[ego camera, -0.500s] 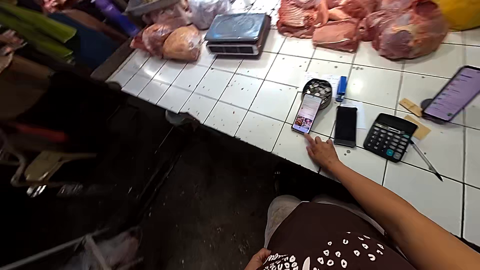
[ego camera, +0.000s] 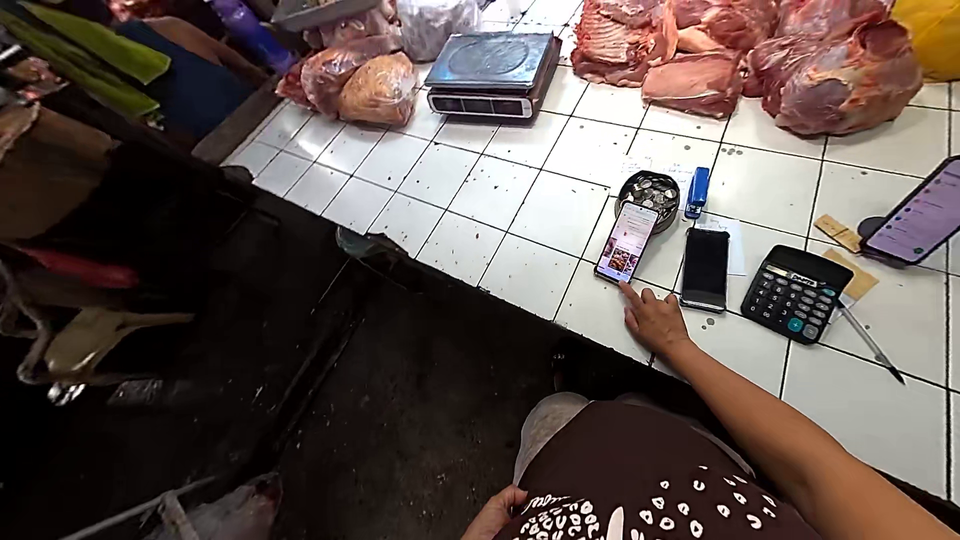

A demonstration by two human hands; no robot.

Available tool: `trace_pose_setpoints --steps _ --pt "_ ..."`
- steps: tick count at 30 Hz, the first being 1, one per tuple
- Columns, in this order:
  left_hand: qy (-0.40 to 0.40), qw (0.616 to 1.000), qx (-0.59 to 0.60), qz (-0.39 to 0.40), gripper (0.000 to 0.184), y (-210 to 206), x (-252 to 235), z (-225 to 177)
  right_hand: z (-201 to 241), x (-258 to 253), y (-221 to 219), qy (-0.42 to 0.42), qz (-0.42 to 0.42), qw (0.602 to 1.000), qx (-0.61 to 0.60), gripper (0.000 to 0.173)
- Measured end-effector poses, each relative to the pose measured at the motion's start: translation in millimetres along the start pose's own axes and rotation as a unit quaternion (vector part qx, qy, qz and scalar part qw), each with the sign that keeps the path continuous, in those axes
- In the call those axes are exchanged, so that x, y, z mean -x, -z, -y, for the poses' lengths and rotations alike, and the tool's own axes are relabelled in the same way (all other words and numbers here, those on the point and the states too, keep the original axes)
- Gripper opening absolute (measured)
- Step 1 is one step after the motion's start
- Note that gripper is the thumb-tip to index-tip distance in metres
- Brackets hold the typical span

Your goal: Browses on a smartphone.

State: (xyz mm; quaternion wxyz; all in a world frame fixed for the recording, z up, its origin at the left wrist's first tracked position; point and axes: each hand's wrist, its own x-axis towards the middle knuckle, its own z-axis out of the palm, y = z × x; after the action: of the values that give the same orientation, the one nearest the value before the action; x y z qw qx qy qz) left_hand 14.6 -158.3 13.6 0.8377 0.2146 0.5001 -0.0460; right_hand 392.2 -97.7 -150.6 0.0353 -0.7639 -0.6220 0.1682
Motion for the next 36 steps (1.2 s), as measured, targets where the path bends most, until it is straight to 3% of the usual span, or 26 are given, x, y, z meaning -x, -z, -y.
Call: trace_pose_setpoints --steps 1,2,5,12,17,20,24,29,32,36 --pt "0.013 0.994 0.105 -0.023 0.035 20.6 -21.5 11.7 -0.3 -0.1 -2.3 -0.002 -0.011 1.0 -0.004 0.057" --pt "0.071 0.977 0.178 -0.097 0.036 27.0 -33.0 6.4 -1.0 0.4 -5.3 -0.002 -0.028 1.0 -0.007 0.057" --pt "0.138 0.964 0.143 -0.179 0.038 49.6 -43.4 -25.9 -4.0 1.9 -16.8 0.002 -0.104 0.994 -0.025 0.056" --pt "0.152 0.973 0.0 -0.176 0.034 104.4 -51.1 -100.0 -2.8 1.4 -17.0 -0.026 -0.107 0.993 -0.042 0.056" --pt "0.177 0.968 -0.058 -0.169 0.036 92.9 -45.9 -164.3 10.7 2.6 -24.6 -0.084 -0.17 0.981 -0.035 0.052" --pt "0.216 0.959 -0.071 -0.167 0.035 95.4 -56.4 -190.7 23.0 2.6 -19.2 -0.132 -0.15 0.979 -0.034 0.05" --pt "0.259 0.952 -0.096 -0.132 0.035 107.3 -75.2 -210.2 32.3 3.6 -12.2 -0.167 -0.081 0.982 -0.039 0.051" --pt "0.259 0.946 -0.159 -0.113 0.034 121.7 -89.1 -221.5 36.9 2.3 -1.8 -0.178 -0.016 0.983 -0.027 0.053" --pt "0.249 0.952 -0.141 -0.11 0.034 130.3 -86.0 -224.7 36.1 1.5 -1.5 -0.173 -0.023 0.985 -0.017 0.054" --pt "0.219 0.964 -0.092 -0.121 0.035 136.2 -68.8 -223.2 34.2 3.0 -17.4 -0.163 -0.124 0.979 0.008 0.052"
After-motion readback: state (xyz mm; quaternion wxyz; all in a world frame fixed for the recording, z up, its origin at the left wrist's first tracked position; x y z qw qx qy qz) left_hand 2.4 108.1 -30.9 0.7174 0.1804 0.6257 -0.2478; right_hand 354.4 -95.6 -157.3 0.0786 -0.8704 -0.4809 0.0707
